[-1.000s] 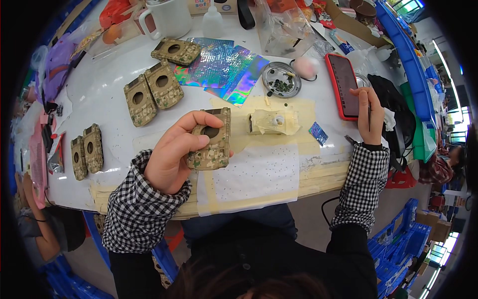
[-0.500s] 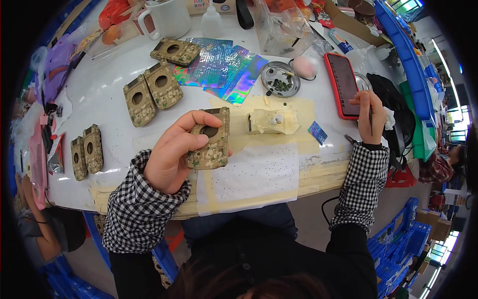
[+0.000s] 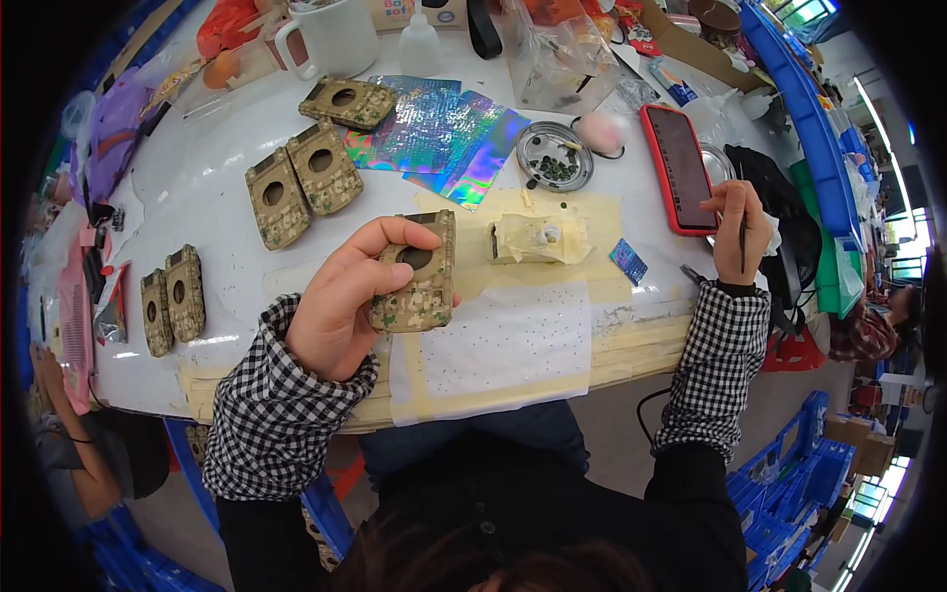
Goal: Using a black marker to add detail to small camouflage-patterned toy tank turrets at a factory workstation.
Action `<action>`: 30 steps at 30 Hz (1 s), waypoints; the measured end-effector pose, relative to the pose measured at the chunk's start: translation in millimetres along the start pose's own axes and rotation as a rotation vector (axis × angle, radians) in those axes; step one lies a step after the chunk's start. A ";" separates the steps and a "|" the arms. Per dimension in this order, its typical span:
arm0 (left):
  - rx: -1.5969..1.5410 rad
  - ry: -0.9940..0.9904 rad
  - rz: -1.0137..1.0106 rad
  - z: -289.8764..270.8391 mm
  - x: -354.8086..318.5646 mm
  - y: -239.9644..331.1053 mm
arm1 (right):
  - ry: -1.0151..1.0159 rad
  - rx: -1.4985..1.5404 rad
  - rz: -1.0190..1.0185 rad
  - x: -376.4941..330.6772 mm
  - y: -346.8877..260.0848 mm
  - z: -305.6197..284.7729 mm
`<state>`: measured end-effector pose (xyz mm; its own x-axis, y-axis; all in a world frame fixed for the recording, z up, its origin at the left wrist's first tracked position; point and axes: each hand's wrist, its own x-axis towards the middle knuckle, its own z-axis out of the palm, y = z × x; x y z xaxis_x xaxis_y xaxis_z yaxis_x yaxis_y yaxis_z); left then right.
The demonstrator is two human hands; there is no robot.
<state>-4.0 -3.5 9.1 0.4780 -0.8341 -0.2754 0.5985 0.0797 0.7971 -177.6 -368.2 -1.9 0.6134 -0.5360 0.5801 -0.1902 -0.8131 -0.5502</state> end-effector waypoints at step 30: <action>0.008 -0.006 -0.011 0.8 -0.3 0.3 | -0.202 -0.026 -0.230 4.3 -13.6 3.9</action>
<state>-4.5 -3.7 9.9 0.4673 -0.8383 -0.2810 0.5983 0.0659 0.7985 -169.4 -358.5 5.7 0.7824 -0.2831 0.5547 -0.0467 -0.9149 -0.4011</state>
